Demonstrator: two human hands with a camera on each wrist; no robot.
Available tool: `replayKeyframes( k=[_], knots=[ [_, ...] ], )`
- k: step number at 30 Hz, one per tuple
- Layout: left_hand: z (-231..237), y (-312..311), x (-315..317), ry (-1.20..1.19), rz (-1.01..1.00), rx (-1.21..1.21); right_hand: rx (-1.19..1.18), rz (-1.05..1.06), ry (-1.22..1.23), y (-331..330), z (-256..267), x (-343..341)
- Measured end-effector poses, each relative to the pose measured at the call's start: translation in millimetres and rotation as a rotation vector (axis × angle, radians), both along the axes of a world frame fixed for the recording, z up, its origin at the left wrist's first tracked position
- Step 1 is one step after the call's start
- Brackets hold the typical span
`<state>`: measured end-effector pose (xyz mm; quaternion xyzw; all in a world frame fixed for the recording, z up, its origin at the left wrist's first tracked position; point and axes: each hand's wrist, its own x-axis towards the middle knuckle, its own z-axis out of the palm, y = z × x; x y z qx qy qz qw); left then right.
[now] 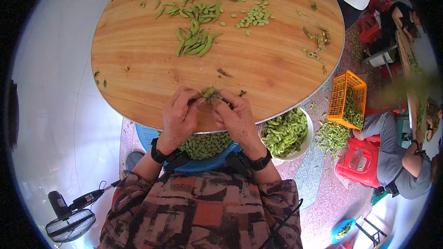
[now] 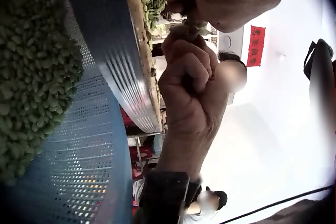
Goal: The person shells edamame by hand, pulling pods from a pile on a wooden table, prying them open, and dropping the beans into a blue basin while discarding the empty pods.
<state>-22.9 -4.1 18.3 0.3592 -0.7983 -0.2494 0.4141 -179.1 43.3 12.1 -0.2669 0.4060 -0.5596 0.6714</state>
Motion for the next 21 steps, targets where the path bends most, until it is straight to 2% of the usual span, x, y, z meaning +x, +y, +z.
replayKeyframes(
  k=[1, 3, 4, 6, 10, 12, 13, 15, 16, 18, 19, 21],
  knots=[
    [-2.0, 1.0, 1.4, 0.001, -0.002, 0.001, 0.001, -0.002, 0.001, 0.6, -0.3, -1.3],
    [-8.0, 3.1, 6.6, 0.185, -0.092, 0.383, -0.061, 0.035, -0.077, 1.9, -1.5, -5.5],
    [-8.4, 0.8, 10.1, 0.185, -0.091, 0.383, -0.060, 0.035, -0.078, 2.2, -3.5, -8.2],
    [-8.5, -4.6, 16.3, 0.925, -0.488, 1.386, -0.081, 0.129, -0.280, 2.3, -7.8, -13.7],
    [-6.6, -2.5, 10.4, 0.901, -0.495, 1.398, -0.093, 0.140, -0.211, 4.3, -2.3, -14.4],
    [4.9, -4.7, 6.5, 0.593, -0.278, 1.199, -0.092, 0.046, 0.294, 7.8, 7.3, -12.5],
    [1.5, -6.3, 4.4, 0.593, -0.280, 1.200, -0.091, 0.044, 0.295, 7.3, 4.2, -10.9],
    [-4.1, -8.5, 0.9, 0.228, -0.258, 0.649, -0.424, -0.069, 0.744, 5.0, -3.8, -6.8],
    [-0.8, -8.0, 1.1, 0.227, -0.253, 0.648, -0.425, -0.066, 0.741, 5.4, -2.6, -6.6],
    [10.0, -7.2, 1.4, -0.010, -0.176, 0.645, -0.377, -0.038, 0.921, 7.0, 3.6, -6.3],
    [7.9, -7.9, 1.5, -0.011, -0.175, 0.645, -0.377, -0.038, 0.920, 7.3, 3.1, -5.2],
    [2.1, -10.0, 1.6, 0.055, -0.156, 0.447, -0.383, -0.092, 0.795, 7.6, 1.9, -3.3]
  ],
)
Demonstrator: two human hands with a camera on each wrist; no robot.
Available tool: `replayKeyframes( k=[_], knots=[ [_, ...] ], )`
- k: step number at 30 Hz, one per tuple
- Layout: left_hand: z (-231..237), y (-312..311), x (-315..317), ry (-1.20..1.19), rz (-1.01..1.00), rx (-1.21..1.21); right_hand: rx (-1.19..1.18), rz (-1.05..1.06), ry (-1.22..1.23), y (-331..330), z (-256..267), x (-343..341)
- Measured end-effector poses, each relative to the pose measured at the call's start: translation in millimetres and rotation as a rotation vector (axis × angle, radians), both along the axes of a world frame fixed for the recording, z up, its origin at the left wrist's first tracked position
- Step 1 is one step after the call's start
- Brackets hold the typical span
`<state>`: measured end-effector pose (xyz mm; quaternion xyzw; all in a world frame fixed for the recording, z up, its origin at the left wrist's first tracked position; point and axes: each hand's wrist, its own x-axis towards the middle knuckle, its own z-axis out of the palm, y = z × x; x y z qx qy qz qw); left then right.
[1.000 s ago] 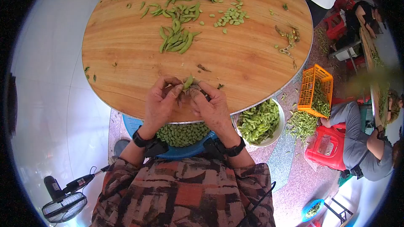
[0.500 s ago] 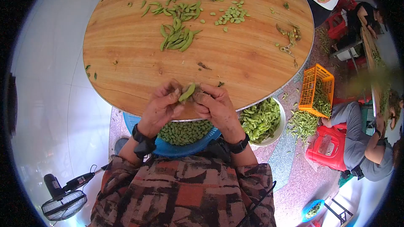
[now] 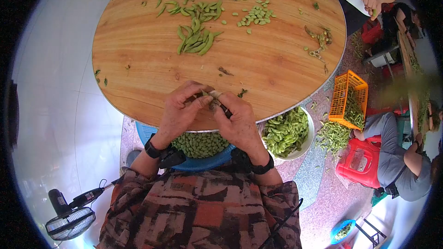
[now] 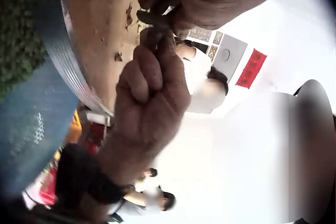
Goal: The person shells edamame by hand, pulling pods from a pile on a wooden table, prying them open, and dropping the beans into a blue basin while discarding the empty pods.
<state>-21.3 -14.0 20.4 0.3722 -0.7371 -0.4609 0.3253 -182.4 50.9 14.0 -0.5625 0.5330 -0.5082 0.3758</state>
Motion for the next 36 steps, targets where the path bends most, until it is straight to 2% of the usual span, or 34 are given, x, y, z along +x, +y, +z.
replayKeyframes(
  k=[1, 3, 4, 6, 7, 9, 10, 12, 13, 15, 16, 18, 21, 24, 28, 31, 33, 34, 36],
  knots=[
    [0.4, -0.9, 2.5, 0.001, 0.000, 0.000, 0.000, 0.000, 0.001, -0.1, 0.1, -0.6],
    [2.2, -2.3, 10.0, 0.541, -0.046, 0.782, 0.117, -0.088, -0.222, -0.2, 0.1, -1.4],
    [3.9, -0.5, 8.6, 0.539, -0.045, 0.781, 0.117, -0.088, -0.223, 0.0, -0.4, -3.9],
    [7.2, 4.1, 1.8, 0.732, 0.050, 0.782, 0.365, 0.001, -0.513, 0.9, -1.2, -11.5],
    [3.7, 4.1, 0.5, 0.732, 0.048, 0.782, 0.364, -0.001, -0.513, 1.3, -0.2, -11.6],
    [-6.4, 4.5, 0.0, 0.651, -0.072, 0.632, 0.384, 0.043, -0.666, 2.5, 2.9, -9.7],
    [-6.6, 5.2, 0.9, 0.649, -0.072, 0.634, 0.385, 0.042, -0.668, 2.9, 3.6, -8.8],
    [-5.5, 7.0, 3.3, 0.398, -0.056, 0.514, 0.337, 0.015, -0.480, 3.2, 4.3, -7.5],
    [-1.9, 7.9, 3.3, 0.398, -0.055, 0.515, 0.338, 0.015, -0.481, 3.7, 3.9, -8.0],
    [8.5, 9.7, 2.9, 0.204, 0.043, 0.519, 0.313, 0.052, -0.487, 5.2, 2.0, -10.1],
    [5.7, 10.4, 3.2, 0.204, 0.044, 0.520, 0.313, 0.053, -0.487, 5.0, 0.2, -11.0],
    [-2.3, 11.7, 4.1, 0.109, 0.000, 0.231, 0.205, 0.080, -0.388, 4.5, -4.4, -12.2],
    [0.2, 13.6, 4.2, 0.029, 0.036, 0.209, 0.144, 0.111, -0.318, 3.6, -7.6, -13.4],
    [-3.9, 13.1, 5.2, 0.014, 0.028, 0.161, 0.192, 0.134, -0.271, 3.4, -6.4, -15.7],
    [-0.9, 16.4, 5.1, 0.001, 0.061, 0.181, 0.153, 0.160, -0.338, 3.7, -4.3, -14.9],
    [-0.4, 15.8, 5.4, 0.004, 0.058, 0.100, 0.217, 0.150, -0.329, 3.1, -3.1, -16.2],
    [6.4, 13.3, 9.1, 0.218, -0.002, 0.775, 0.050, 0.183, -0.265, 0.4, -11.4, -18.9],
    [0.9, 12.3, 10.2, 0.218, -0.002, 0.775, 0.050, 0.183, -0.265, 0.9, -11.3, -22.4],
    [-11.7, 11.0, 11.4, 0.684, -0.218, 1.132, 0.404, 0.297, -0.765, 2.4, -8.9, -29.7]
  ],
)
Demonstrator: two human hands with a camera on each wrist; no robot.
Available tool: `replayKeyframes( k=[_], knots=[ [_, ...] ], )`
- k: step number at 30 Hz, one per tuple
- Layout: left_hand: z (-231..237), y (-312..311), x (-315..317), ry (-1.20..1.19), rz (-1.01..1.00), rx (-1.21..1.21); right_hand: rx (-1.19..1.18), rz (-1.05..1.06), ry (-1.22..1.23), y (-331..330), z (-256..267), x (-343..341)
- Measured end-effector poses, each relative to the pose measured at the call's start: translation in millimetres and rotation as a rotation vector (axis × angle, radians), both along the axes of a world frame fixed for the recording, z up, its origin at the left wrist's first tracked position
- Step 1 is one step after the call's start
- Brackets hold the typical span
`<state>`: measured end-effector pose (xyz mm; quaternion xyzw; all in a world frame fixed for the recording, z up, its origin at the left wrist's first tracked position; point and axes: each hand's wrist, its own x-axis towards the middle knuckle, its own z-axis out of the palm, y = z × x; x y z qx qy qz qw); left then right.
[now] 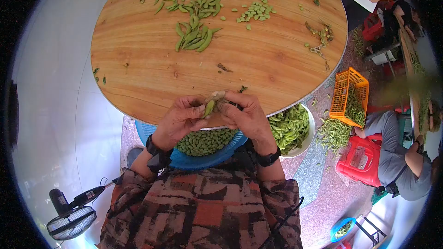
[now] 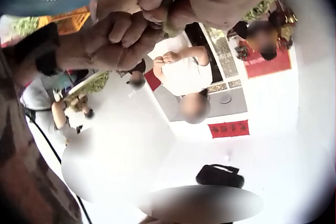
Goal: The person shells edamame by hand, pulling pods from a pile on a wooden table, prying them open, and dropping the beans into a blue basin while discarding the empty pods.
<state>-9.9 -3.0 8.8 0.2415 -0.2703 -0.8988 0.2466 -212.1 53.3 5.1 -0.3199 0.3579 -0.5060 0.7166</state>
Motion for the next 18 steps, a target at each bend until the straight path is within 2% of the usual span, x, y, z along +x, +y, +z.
replayKeyframes(
  k=[4, 6, 7, 9, 10, 12, 13, 15, 16, 18],
  knots=[
    [5.9, 6.9, -8.9, -0.065, 0.039, -0.027, -0.002, -0.049, 0.161, -0.9, 8.6, 5.4],
    [8.3, 9.7, -15.0, -0.394, 0.150, -0.410, -0.578, -0.278, 0.781, -5.1, 5.8, 11.9],
    [9.2, 9.0, -14.2, -0.394, 0.149, -0.411, -0.579, -0.279, 0.781, -3.9, 9.0, 14.2],
    [10.4, 7.2, -10.8, -0.630, 0.109, -0.635, -0.559, -0.277, 0.862, 0.4, 18.8, 17.8],
    [7.8, 7.0, -10.2, -0.630, 0.109, -0.636, -0.559, -0.277, 0.861, 0.5, 20.0, 18.0],
    [0.4, 6.4, -9.7, -0.612, 0.219, -0.891, -0.577, -0.317, 0.933, 0.7, 21.6, 17.5],
    [1.2, 4.6, -9.2, -0.612, 0.221, -0.891, -0.578, -0.317, 0.933, 0.5, 21.6, 18.0],
    [6.7, -0.5, -6.8, -0.604, 0.192, -1.086, -0.546, -0.349, 0.862, -0.5, 20.2, 20.0],
    [9.3, -0.7, -5.3, -0.605, 0.193, -1.087, -0.546, -0.349, 0.861, -1.3, 18.7, 19.3],
    [14.5, -0.7, -3.3, -0.677, 0.031, -1.044, -0.437, -0.317, 0.727, -3.7, 14.7, 16.6]
  ],
)
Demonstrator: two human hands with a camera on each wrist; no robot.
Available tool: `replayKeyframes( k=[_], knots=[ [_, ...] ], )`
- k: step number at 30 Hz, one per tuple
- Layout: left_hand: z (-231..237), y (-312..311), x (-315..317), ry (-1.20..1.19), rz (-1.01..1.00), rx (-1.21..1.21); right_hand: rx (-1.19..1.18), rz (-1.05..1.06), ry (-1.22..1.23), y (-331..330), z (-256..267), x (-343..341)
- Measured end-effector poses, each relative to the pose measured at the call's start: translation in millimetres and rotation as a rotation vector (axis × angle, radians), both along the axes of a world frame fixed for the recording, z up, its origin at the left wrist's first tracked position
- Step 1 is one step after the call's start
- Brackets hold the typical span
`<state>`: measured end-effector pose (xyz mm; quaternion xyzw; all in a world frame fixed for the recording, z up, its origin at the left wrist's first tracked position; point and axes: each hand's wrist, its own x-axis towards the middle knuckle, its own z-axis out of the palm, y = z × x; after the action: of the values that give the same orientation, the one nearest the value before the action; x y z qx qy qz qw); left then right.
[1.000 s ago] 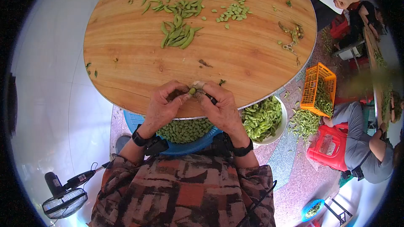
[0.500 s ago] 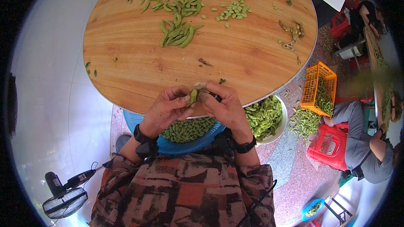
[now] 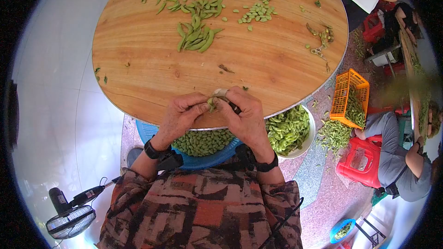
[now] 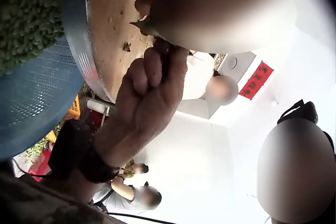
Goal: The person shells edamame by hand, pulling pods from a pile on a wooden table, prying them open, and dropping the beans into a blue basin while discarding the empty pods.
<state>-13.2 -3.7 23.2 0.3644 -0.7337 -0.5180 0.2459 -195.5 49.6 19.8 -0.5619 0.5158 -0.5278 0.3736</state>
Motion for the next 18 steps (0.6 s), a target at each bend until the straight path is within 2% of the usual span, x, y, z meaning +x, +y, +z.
replayKeyframes(
  k=[1, 3, 4, 6, 10, 13, 15, 18],
  knots=[
    [3.1, 1.3, 0.0, 0.000, 0.000, 0.000, 0.000, 0.000, 0.000, -0.4, -1.6, 0.6],
    [7.5, 4.2, -0.7, 0.117, 0.033, 0.608, 0.039, -0.021, 0.005, -1.7, -4.5, 1.8],
    [4.0, 4.2, -0.5, 0.116, 0.032, 0.610, 0.041, -0.022, 0.005, -1.7, -5.6, 1.9],
    [-5.7, 3.0, -0.4, 0.294, 0.008, 0.704, 0.100, 0.012, -0.074, -2.1, -7.7, 1.7],
    [-3.1, -0.6, 0.7, 0.269, 0.006, 0.650, 0.093, 0.013, -0.249, -2.4, -11.9, 4.9],
    [-0.9, -1.8, 0.6, 0.165, -0.067, 0.572, 0.211, 0.055, -0.311, -0.1, -0.4, 3.6],
    [-0.6, 0.1, -2.2, 0.254, -0.016, 0.708, 0.295, 0.074, -0.489, -0.1, 2.5, 4.6],
    [-11.6, -1.1, -0.9, 0.347, -0.089, 0.835, 0.357, 0.081, -0.542, -1.0, -1.5, 4.2]
  ],
)
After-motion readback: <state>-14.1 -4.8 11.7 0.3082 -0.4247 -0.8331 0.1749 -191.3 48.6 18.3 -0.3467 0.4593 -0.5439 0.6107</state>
